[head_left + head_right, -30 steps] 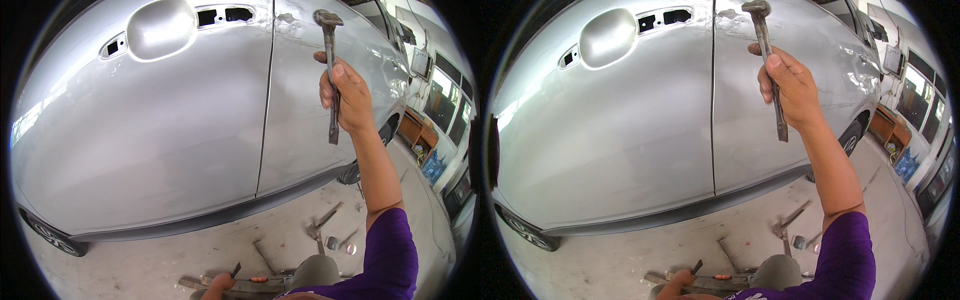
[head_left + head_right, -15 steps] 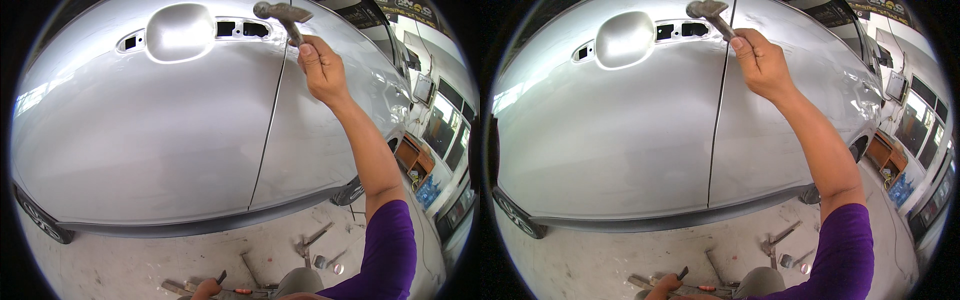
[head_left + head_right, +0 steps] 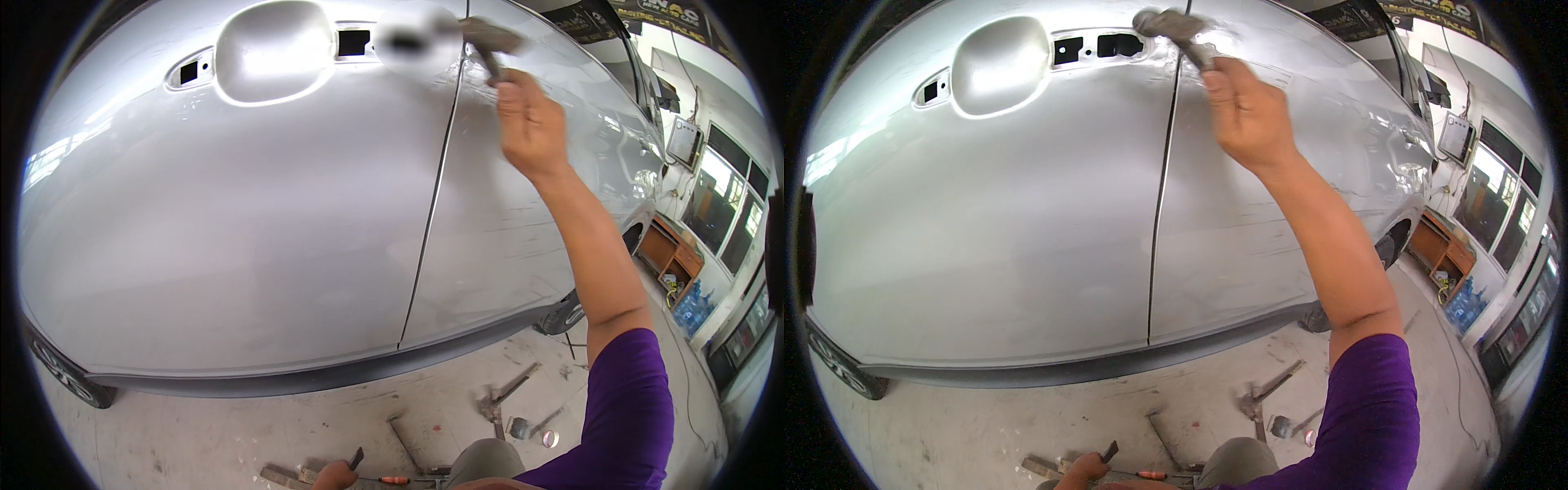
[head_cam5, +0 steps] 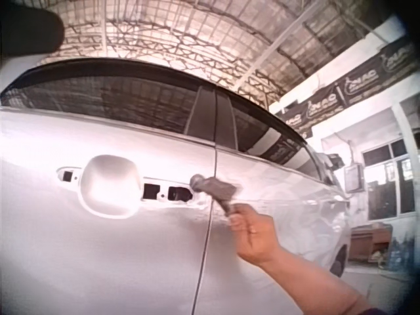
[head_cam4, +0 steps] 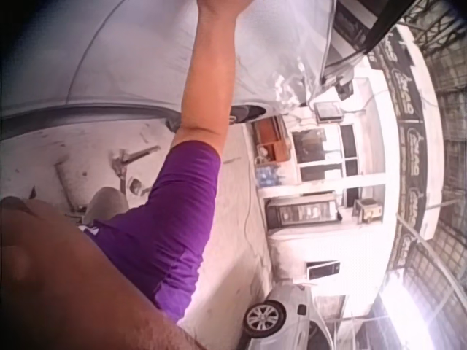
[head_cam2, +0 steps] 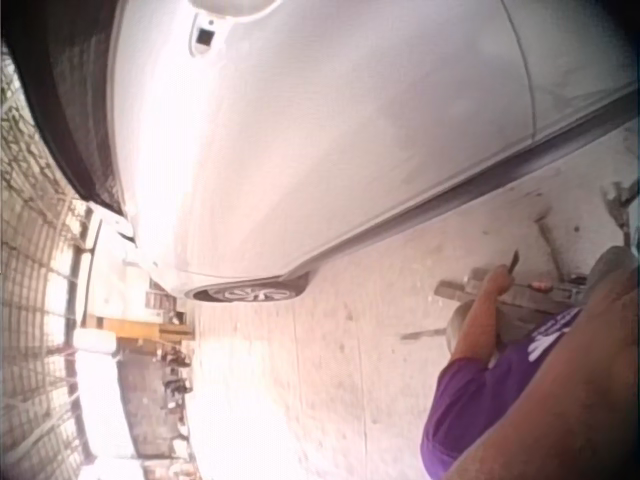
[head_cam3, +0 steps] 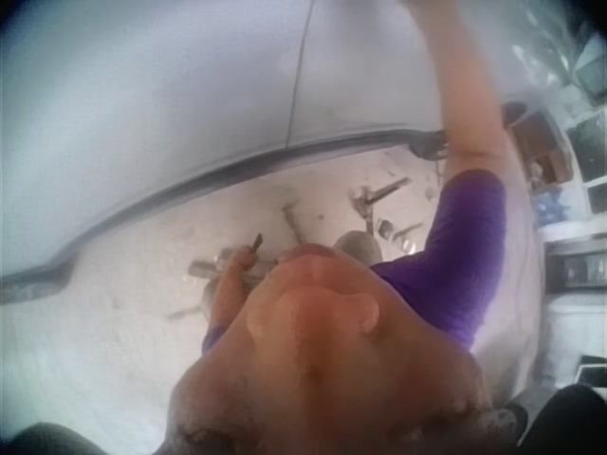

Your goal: The person uses a hammer and a metal pry tool to strike and reshape the surface of a silver car door, then uses a long metal rod to apply pressure to the panel.

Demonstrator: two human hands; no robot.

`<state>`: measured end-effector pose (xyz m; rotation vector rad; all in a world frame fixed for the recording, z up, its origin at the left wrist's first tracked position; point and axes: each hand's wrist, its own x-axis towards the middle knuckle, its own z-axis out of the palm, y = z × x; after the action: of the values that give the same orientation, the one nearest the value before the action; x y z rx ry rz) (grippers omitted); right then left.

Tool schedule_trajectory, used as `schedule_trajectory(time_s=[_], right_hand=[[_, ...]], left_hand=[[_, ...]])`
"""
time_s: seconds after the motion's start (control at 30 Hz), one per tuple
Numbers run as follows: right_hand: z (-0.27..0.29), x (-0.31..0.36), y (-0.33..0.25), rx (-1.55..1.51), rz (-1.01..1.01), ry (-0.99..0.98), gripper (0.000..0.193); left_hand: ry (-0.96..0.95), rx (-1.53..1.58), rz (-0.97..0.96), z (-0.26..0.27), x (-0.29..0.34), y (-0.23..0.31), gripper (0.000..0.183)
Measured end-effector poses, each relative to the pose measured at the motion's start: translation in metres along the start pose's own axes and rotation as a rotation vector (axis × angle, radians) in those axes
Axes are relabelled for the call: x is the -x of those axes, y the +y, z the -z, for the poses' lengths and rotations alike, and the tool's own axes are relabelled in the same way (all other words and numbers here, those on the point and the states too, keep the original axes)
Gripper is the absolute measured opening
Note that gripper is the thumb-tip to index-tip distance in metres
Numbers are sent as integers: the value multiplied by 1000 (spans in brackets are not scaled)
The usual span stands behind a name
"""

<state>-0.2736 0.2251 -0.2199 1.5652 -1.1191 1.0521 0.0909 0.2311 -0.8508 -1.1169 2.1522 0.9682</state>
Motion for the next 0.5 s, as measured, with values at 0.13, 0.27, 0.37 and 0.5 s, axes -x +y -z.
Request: schedule_trajectory(time_s=[0.13,0.27,0.37,0.5], right_hand=[[5,-9,-21,-1,-35,-3,33],[-4,-5,-9,7,-32,-48,33],[9,-7,-26,-33,-126,-107,35],[-2,3,-24,25,-80,-127,38]], left_hand=[[9,-14,-13,-1,2,-9,55],[32,24,-1,8,16,8,52],[37,40,-4,8,19,8,50],[14,68,-17,18,35,15,49]])
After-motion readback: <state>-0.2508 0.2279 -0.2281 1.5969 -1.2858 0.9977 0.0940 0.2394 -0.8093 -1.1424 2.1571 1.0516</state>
